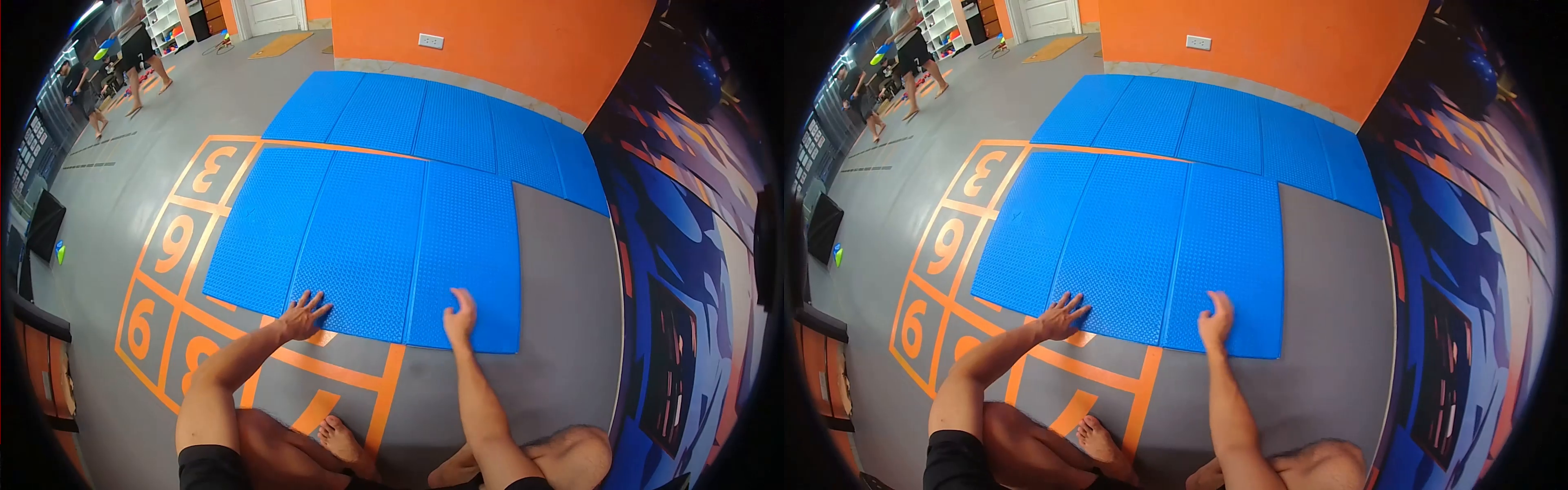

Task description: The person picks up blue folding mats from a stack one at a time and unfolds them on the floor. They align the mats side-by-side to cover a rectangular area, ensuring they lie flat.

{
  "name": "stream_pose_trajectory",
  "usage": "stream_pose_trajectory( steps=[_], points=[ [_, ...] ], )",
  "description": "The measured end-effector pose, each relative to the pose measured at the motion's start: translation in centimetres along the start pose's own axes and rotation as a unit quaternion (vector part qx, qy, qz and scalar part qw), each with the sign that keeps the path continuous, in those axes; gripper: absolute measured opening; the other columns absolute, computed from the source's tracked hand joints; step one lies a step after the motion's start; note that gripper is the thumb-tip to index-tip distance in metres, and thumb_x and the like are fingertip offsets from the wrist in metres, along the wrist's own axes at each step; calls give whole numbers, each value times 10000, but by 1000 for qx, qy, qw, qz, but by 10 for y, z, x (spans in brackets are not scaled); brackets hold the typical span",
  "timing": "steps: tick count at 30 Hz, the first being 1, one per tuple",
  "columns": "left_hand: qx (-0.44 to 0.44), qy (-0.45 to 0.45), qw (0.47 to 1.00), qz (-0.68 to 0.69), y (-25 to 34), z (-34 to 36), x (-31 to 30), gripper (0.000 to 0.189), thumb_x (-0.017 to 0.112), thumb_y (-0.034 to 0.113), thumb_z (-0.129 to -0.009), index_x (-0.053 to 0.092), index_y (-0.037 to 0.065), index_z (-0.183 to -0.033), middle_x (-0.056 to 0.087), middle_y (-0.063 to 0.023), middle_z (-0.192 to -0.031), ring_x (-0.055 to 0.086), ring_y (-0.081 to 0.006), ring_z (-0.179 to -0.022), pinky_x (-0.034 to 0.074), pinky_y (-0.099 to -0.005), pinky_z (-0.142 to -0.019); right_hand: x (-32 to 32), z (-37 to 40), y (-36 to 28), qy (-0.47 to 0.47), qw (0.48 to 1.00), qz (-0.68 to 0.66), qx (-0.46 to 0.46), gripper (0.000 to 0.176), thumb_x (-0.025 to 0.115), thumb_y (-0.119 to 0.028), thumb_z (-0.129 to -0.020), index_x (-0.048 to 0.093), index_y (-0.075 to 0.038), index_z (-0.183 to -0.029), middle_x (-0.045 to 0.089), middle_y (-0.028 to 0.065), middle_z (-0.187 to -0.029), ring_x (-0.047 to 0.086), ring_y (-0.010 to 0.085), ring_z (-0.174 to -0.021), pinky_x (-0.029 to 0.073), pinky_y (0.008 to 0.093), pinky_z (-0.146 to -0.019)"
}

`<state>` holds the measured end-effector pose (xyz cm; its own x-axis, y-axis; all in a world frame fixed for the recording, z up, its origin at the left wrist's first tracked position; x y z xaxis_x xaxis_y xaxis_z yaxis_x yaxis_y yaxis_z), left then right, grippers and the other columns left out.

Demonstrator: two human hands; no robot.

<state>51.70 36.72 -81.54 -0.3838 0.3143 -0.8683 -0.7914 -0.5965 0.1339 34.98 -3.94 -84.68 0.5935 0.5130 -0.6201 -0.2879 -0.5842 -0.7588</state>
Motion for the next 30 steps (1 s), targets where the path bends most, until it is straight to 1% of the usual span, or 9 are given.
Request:
stream_pose_trajectory(
  steps=[2,5,8,13,18,24,25,28,30],
  points=[
    [-33,-36,999,-1,4,-6,3,729,550,406,-997,152,308,-1600,69,-122,-1675,152,-510,-1485,331,-696,-1101,-44,3,21,-13,952,272,142,766,760,-245,-777,473,-148,-1481,303,246,-1587,259,410,-1474,171,674,-1153],
    [-54,-48,997,-17,5,-4,-3,696,457,514,-1019,145,300,-1603,43,-102,-1680,98,-541,-1481,337,-697,-1098,-84,19,24,-55,898,265,346,1060,757,-584,-769,237,-165,-1592,4,291,-1640,-19,501,-1504,32,795,-1084],
    [-85,-33,996,8,0,-4,-2,716,461,536,-1008,173,253,-1599,34,-116,-1678,81,-582,-1464,329,-707,-1094,-63,27,36,-99,893,294,325,1177,649,-790,-742,146,-178,-1612,-80,329,-1620,-114,537,-1485,2,801,-1078],
    [-141,-18,990,14,-32,-11,12,712,498,450,-1004,204,169,-1588,31,-151,-1675,74,-616,-1448,337,-706,-1080,-42,27,4,-129,886,324,306,1127,618,-775,-775,157,-177,-1612,3,335,-1621,27,545,-1484,148,797,-1064],
    [-172,-12,985,21,-39,-18,13,708,516,290,-984,204,19,-1560,106,-253,-1636,128,-635,-1427,330,-701,-1088,-44,36,-14,-170,889,330,266,1070,634,-746,-784,196,-221,-1607,50,318,-1626,77,531,-1481,184,766,-1074],
    [-168,-44,978,-119,-67,-54,58,702,493,151,-929,205,-24,-1545,106,-304,-1624,191,-662,-1396,390,-619,-1094,-51,41,-10,-193,899,322,224,996,685,-677,-789,260,-268,-1591,92,263,-1644,114,500,-1484,216,730,-1073],
    [-96,-103,957,-253,-50,-48,35,688,479,164,-934,213,-44,-1534,113,-333,-1609,225,-683,-1368,419,-603,-1077,-52,42,-7,-194,903,319,214,986,695,-662,-790,269,-270,-1589,100,254,-1647,123,494,-1483,222,722,-1073],
    [-222,-41,974,-26,-43,-43,16,698,490,189,-937,217,-44,-1535,132,-341,-1601,265,-652,-1375,450,-604,-1042,-58,46,-2,-188,912,317,179,956,727,-612,-784,309,-270,-1573,138,217,-1652,174,468,-1472,253,685,-1062],
    [-223,-34,973,-44,-41,-51,14,647,499,177,-931,277,-48,-1495,172,-339,-1588,306,-602,-1383,473,-596,-1013,-61,45,3,-166,920,307,179,935,759,-556,-775,341,-250,-1554,195,187,-1642,218,433,-1462,266,663,-1058]
  ],
)
Point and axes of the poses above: each hand's wrist, its own z-axis away from the middle knuckle, its own x-axis out of the palm, y = z × x, the point moved 3 cm from there along -z, towards the middle knuckle
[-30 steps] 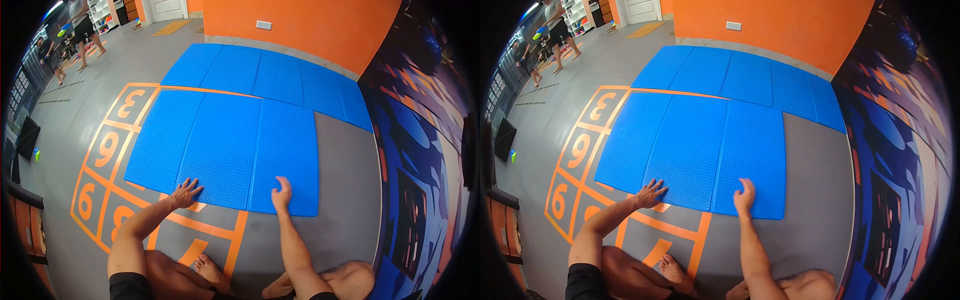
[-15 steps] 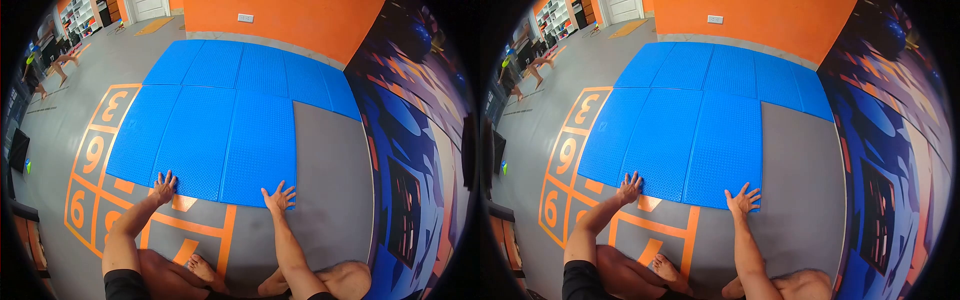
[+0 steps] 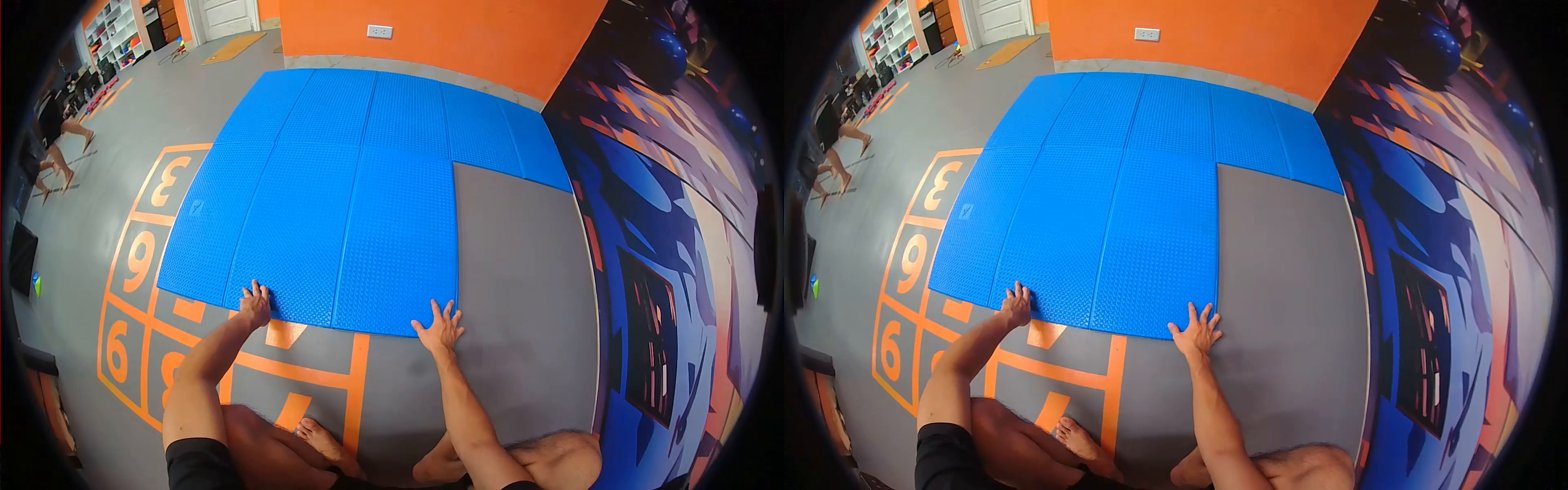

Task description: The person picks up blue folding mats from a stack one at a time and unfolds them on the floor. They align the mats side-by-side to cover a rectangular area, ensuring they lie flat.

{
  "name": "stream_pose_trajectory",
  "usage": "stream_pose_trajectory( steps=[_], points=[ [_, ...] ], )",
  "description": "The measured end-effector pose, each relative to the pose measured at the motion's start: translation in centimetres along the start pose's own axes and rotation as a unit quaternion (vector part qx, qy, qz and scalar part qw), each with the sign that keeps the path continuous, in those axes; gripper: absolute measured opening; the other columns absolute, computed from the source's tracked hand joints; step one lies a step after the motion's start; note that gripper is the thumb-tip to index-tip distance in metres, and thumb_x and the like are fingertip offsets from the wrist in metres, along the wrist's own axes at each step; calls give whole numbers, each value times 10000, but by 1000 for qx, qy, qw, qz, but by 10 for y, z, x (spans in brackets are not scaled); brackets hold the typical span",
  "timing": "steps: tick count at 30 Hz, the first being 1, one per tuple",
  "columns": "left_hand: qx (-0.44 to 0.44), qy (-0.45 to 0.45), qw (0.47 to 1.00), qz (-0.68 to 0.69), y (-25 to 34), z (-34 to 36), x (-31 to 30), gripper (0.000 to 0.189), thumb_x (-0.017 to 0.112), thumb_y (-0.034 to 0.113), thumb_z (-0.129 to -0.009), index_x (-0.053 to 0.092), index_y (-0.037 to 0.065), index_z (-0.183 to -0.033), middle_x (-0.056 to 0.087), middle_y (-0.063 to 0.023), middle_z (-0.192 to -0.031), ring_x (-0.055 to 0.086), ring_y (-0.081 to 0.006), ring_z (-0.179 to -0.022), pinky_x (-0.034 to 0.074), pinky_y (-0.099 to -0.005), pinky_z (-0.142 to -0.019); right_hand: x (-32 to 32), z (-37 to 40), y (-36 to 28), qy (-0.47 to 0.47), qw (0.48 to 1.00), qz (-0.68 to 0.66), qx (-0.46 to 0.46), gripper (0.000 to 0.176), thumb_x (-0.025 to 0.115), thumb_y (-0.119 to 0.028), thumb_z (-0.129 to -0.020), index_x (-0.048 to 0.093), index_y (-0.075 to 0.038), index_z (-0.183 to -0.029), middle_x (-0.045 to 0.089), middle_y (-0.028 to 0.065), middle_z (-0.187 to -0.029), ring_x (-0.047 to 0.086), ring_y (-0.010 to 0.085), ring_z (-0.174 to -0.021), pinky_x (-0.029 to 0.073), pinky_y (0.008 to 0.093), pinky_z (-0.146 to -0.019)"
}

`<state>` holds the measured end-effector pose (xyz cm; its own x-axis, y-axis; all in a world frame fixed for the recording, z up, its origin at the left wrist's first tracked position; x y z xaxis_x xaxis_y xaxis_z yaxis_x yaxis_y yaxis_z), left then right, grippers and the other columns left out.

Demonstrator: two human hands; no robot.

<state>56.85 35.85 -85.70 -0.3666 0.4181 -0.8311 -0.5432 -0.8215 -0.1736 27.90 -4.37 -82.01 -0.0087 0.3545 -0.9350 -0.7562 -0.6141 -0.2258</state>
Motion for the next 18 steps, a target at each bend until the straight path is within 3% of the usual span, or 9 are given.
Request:
stream_pose_trajectory(
  steps=[2,5,6,8,10,13,16,18],
  points=[
    [-5,9,1000,-17,1,-4,-2,598,508,166,-924,336,-52,-1454,211,-337,-1575,347,-552,-1391,496,-588,-984,6,-4,7,37,998,-45,10,901,799,-482,-758,388,-231,-1519,262,155,-1620,260,392,-1451,281,654,-1056],
    [115,71,990,47,39,22,-48,554,519,106,-886,392,-28,-1409,296,-309,-1543,379,-520,-1376,505,-565,-982,11,-11,22,110,983,-140,41,854,855,-370,-727,454,-204,-1462,358,117,-1570,308,337,-1435,302,653,-1056],
    [209,120,965,105,48,13,-35,592,537,80,-850,402,11,-1423,344,-271,-1521,389,-480,-1374,484,-552,-1019,10,-11,25,125,977,-163,54,852,863,-348,-719,459,-196,-1453,379,112,-1553,318,330,-1429,309,649,-1057],
    [343,92,935,2,77,32,-42,650,560,148,-889,347,8,-1488,274,-298,-1566,307,-498,-1428,374,-540,-1132,5,-8,25,132,970,-186,84,852,871,-311,-713,459,-180,-1447,409,110,-1524,341,326,-1415,314,635,-1065],
    [313,83,946,1,89,39,-32,703,528,193,-929,256,38,-1558,152,-275,-1626,219,-446,-1492,378,-553,-1130,-3,-6,23,119,969,-185,114,856,871,-278,-715,448,-163,-1451,429,116,-1501,365,332,-1396,314,616,-1079],
    [298,33,952,-65,93,37,-39,701,496,222,-949,230,20,-1566,120,-290,-1629,186,-444,-1505,363,-567,-1134,7,-15,40,94,972,-212,43,846,874,-275,-714,465,-148,-1443,476,118,-1465,405,336,-1370,344,585,-1092],
    [279,18,959,-39,98,31,-36,681,464,201,-948,236,15,-1562,125,-296,-1626,189,-449,-1503,360,-582,-1129,-9,-20,42,152,968,-196,35,827,871,-258,-716,484,-113,-1432,521,152,-1424,479,343,-1320,400,509,-1082],
    [272,5,961,-42,100,32,-37,673,447,177,-942,238,14,-1561,123,-298,-1625,185,-452,-1503,357,-588,-1128,-37,-26,40,101,960,-250,75,826,860,-254,-728,474,-78,-1438,532,179,-1408,506,355,-1299,421,475,-1072]
  ],
)
Point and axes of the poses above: each hand's wrist, its own z-axis away from the middle knuckle, its own x-axis out of the palm, y = z × x, the point moved 3 cm from there along -z, towards the middle knuckle
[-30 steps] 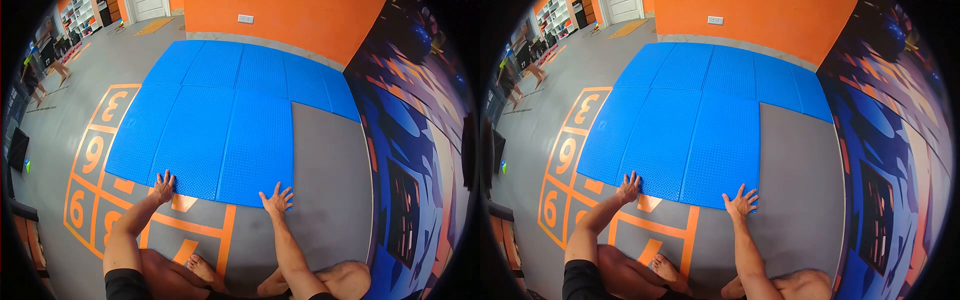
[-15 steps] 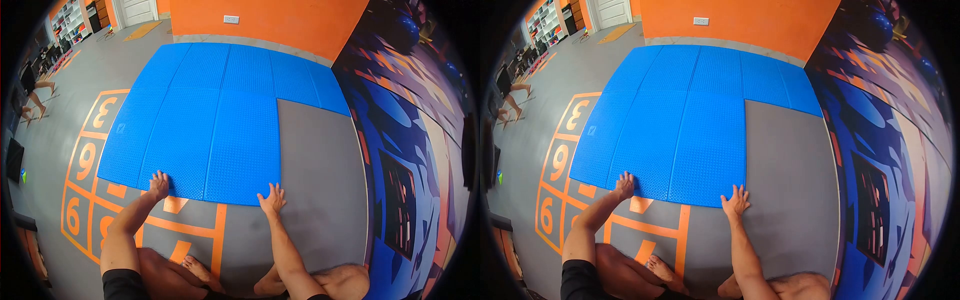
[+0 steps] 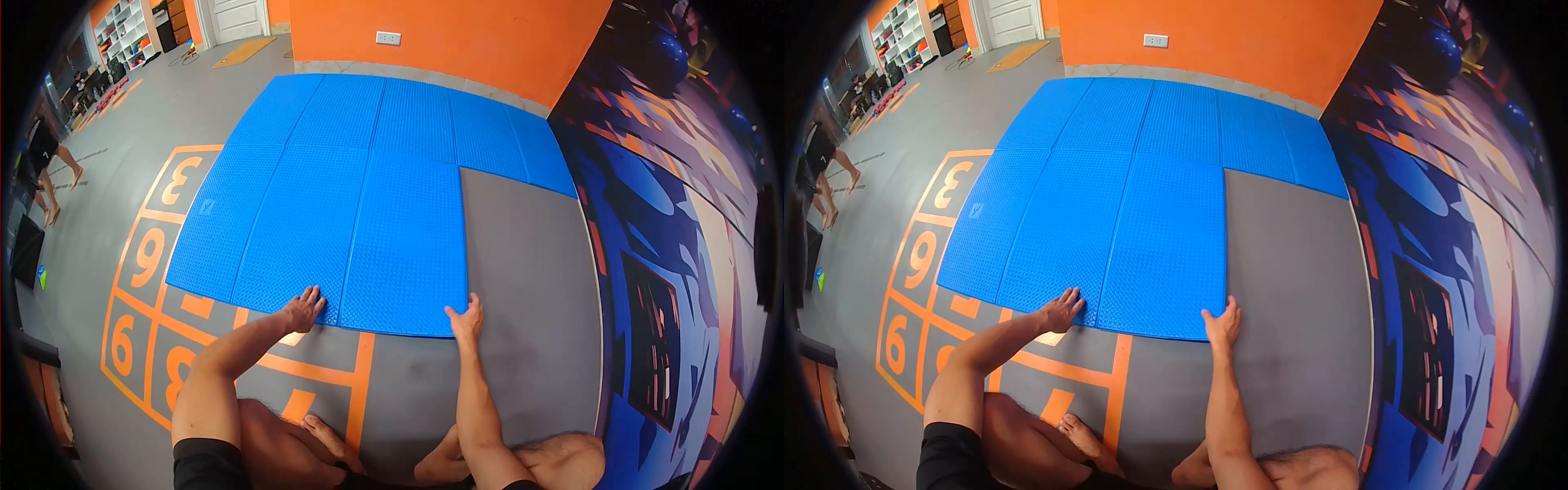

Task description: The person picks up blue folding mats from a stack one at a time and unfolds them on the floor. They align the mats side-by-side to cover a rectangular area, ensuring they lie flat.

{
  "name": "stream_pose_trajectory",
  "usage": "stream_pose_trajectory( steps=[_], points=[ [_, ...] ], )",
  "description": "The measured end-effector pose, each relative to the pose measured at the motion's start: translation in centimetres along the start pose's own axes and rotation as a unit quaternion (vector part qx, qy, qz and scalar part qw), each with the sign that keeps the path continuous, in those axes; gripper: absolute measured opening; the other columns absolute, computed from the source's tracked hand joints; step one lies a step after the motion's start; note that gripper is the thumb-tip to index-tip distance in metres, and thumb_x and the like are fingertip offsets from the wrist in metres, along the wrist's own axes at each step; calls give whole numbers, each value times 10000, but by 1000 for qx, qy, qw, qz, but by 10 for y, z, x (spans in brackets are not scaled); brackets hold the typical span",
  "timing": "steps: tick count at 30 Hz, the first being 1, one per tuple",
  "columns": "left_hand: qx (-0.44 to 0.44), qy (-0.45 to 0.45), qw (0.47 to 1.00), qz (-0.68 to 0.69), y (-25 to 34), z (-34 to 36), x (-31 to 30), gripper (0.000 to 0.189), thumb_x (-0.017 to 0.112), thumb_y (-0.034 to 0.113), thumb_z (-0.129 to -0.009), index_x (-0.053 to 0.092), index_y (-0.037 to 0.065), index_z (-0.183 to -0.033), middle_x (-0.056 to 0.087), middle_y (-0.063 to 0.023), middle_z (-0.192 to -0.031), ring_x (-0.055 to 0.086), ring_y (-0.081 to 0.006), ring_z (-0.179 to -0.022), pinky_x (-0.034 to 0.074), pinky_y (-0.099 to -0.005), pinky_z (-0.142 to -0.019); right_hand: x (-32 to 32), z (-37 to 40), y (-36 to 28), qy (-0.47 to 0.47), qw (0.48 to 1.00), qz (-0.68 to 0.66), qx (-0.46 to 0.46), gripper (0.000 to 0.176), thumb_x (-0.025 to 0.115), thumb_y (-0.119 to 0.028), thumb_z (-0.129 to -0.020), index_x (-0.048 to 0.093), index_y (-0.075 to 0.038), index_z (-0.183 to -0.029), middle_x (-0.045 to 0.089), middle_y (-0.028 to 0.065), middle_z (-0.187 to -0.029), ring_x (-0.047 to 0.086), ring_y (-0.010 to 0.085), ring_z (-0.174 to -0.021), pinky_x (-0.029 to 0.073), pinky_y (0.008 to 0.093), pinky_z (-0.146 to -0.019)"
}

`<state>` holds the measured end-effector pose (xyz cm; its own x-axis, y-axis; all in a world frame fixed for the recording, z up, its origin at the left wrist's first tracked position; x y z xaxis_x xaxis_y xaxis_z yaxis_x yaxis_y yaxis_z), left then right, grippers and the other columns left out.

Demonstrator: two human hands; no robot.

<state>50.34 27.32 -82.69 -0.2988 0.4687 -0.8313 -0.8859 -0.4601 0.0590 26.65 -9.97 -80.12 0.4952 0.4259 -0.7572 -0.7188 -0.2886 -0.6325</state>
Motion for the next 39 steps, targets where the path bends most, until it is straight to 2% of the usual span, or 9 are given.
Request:
stream_pose_trajectory(
  steps=[7,13,18,20,22,25,28,32,39],
  points=[
    [-22,-16,999,29,0,-4,-7,684,436,145,-923,237,46,-1570,112,-279,-1635,177,-442,-1509,358,-598,-1124,-50,9,-119,-83,986,-35,-137,761,744,-228,-847,390,31,-1469,588,290,-1318,568,445,-1224,456,470,-1040],
    [-27,1,999,35,-3,-8,-32,543,515,181,-938,431,44,-1456,336,-259,-1558,346,-432,-1437,425,-530,-1093,-62,74,-205,-108,957,-92,-252,713,600,-156,-919,276,56,-1517,583,346,-1280,586,470,-1180,468,485,-1013],
    [-11,354,876,328,9,-4,-150,451,604,221,-952,527,66,-1369,448,-219,-1493,420,-389,-1392,420,-479,-1096,-54,92,-228,-150,938,-123,-286,715,514,-139,-917,217,75,-1531,550,372,-1296,579,476,-1187,463,492,-1008],
    [61,484,803,343,46,28,-219,426,572,196,-971,550,70,-1377,445,-209,-1508,435,-395,-1384,414,-484,-1098,-50,95,-234,-176,930,-141,-290,717,507,-128,-913,210,77,-1533,528,377,-1326,559,480,-1216,456,488,-1019],
    [150,511,804,265,77,53,-263,417,544,231,-986,568,85,-1376,391,-195,-1553,357,-394,-1437,335,-508,-1154,-43,98,-237,-150,917,-150,-338,724,514,-151,-938,186,74,-1543,505,375,-1358,542,470,-1250,444,466,-1043],
    [235,444,854,133,93,48,-269,422,521,289,-988,583,106,-1363,349,-189,-1578,292,-409,-1465,270,-531,-1185,-43,102,-244,-224,901,-226,-294,749,528,-211,-982,138,67,-1558,444,357,-1438,476,434,-1340,395,426,-1102],
    [189,435,878,56,87,57,-278,448,519,355,-977,596,116,-1348,368,-192,-1561,316,-429,-1444,308,-536,-1166,-36,96,-236,-291,861,-302,-288,785,538,-284,-1013,94,41,-1574,324,310,-1548,353,376,-1443,319,392,-1160],
    [180,421,881,120,94,67,-281,434,561,380,-952,605,70,-1254,377,-230,-1526,331,-462,-1419,385,-538,-1112,-30,94,-225,-389,777,-414,-272,792,540,-296,-1021,78,1,-1591,119,221,-1655,152,309,-1531,219,380,-1210],
    [103,430,886,142,117,64,-277,414,643,342,-901,547,-18,-1084,358,-302,-1480,437,-482,-1315,482,-491,-1002,0,72,-194,-449,668,-550,-223,944,639,-277,-922,28,-85,-1615,88,140,-1680,81,244,-1550,118,356,-1229]
  ],
)
Point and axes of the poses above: each hand's wrist, its own z-axis away from the middle knuckle, its own x-axis out of the palm, y = z × x, the point moved 3 cm from there along -z, towards the middle knuckle
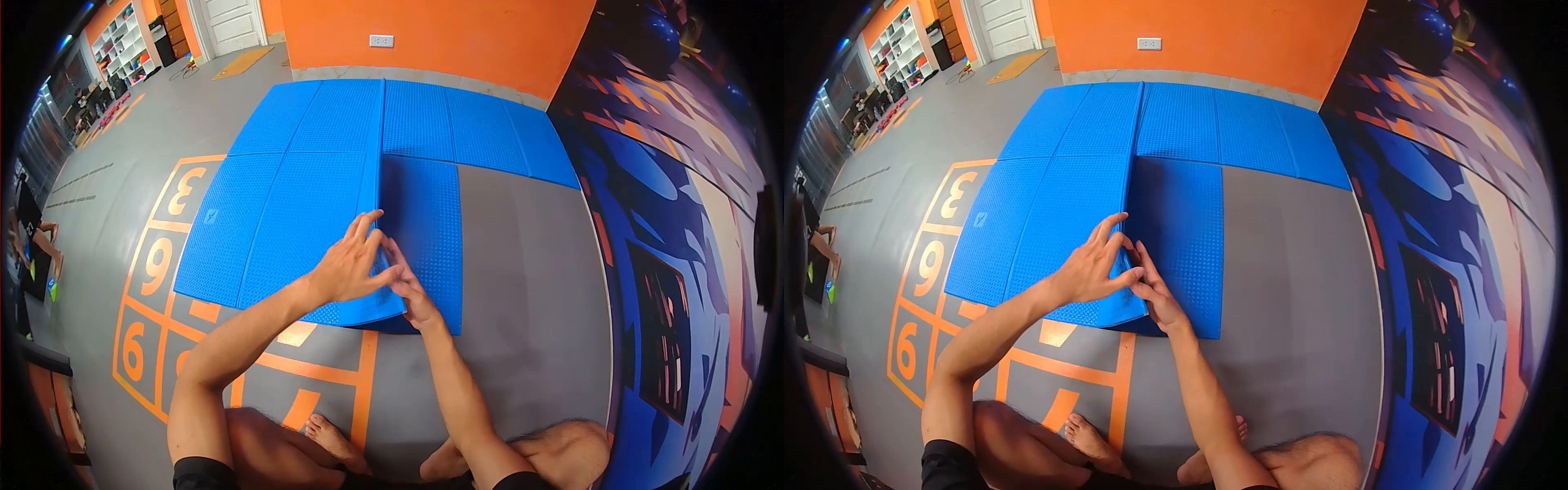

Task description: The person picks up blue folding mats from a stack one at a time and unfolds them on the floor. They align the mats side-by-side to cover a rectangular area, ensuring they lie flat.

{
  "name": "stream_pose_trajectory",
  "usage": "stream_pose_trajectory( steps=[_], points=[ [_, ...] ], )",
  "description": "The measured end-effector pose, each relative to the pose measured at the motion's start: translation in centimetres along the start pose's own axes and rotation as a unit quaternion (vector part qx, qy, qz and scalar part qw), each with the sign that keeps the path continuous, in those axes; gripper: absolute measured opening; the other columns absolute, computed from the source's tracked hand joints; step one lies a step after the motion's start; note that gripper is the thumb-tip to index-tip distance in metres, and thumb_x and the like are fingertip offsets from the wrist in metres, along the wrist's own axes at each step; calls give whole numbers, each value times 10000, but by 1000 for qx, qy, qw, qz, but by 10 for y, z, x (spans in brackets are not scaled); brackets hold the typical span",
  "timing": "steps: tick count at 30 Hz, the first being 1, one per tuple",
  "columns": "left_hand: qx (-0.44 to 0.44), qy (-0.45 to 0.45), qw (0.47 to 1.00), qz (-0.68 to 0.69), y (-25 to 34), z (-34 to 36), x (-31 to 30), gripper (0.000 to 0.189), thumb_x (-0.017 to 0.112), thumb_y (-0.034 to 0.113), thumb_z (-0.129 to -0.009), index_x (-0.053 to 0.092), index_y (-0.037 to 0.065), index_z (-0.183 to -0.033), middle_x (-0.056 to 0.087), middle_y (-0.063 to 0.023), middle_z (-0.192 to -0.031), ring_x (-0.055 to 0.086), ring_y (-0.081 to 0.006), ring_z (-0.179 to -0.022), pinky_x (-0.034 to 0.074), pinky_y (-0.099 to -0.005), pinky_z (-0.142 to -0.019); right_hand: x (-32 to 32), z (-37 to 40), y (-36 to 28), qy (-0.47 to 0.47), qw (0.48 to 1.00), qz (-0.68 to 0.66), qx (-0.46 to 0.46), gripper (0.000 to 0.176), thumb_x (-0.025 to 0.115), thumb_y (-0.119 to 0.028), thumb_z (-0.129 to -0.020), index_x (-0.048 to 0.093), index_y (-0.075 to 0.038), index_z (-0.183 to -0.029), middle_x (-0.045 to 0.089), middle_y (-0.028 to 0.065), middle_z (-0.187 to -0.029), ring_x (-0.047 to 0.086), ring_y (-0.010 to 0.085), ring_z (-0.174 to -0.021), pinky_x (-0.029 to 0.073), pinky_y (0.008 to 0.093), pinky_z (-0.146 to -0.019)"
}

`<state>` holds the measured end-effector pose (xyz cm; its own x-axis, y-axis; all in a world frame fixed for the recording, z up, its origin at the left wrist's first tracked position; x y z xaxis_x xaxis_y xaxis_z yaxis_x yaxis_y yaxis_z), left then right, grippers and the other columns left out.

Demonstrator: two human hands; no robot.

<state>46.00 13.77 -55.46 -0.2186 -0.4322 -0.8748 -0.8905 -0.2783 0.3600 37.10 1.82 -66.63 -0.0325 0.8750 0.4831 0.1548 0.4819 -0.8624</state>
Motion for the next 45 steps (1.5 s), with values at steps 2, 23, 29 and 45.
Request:
stream_pose_trajectory(
  steps=[2,23,29,45],
  points=[
    [-29,13,999,1,-2,0,2,383,646,271,-878,527,-30,-1085,353,-305,-1480,474,-470,-1281,493,-480,-972,-11,-1,14,-5,983,-183,12,943,644,-287,-922,34,-105,-1618,110,138,-1678,91,248,-1549,121,357,-1229],
    [-65,-48,996,-38,-40,13,-20,578,539,25,-797,501,-13,-1373,364,-236,-1517,102,-454,-1516,224,-546,-1221,-159,136,104,108,614,747,229,952,481,-744,-890,170,-204,-1610,60,35,-1691,4,244,-1555,4,453,-1257],
    [-16,-60,997,-37,-31,4,-1,550,574,60,-820,520,-69,-1352,390,-244,-1513,95,-456,-1516,198,-549,-1228,-206,177,58,174,616,719,269,960,678,-602,-842,218,-237,-1601,106,11,-1688,27,244,-1556,-3,484,-1249],
    [103,-102,989,25,-1,-29,70,536,558,358,-983,558,-65,-1312,329,-215,-1572,100,-415,-1525,285,-504,-1203,-328,269,30,528,500,623,289,668,744,-367,-864,499,-176,-1455,355,166,-1579,293,393,-1463,210,589,-1185]
  ],
)
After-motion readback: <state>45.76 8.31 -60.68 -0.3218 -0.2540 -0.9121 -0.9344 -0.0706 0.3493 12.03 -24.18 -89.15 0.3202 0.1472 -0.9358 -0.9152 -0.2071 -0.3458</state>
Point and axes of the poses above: each hand's wrist, its own z-axis away from the middle knuckle, its own x-axis out of the palm, y = z × x, the point moved 3 cm from there along -z, towards the middle knuckle
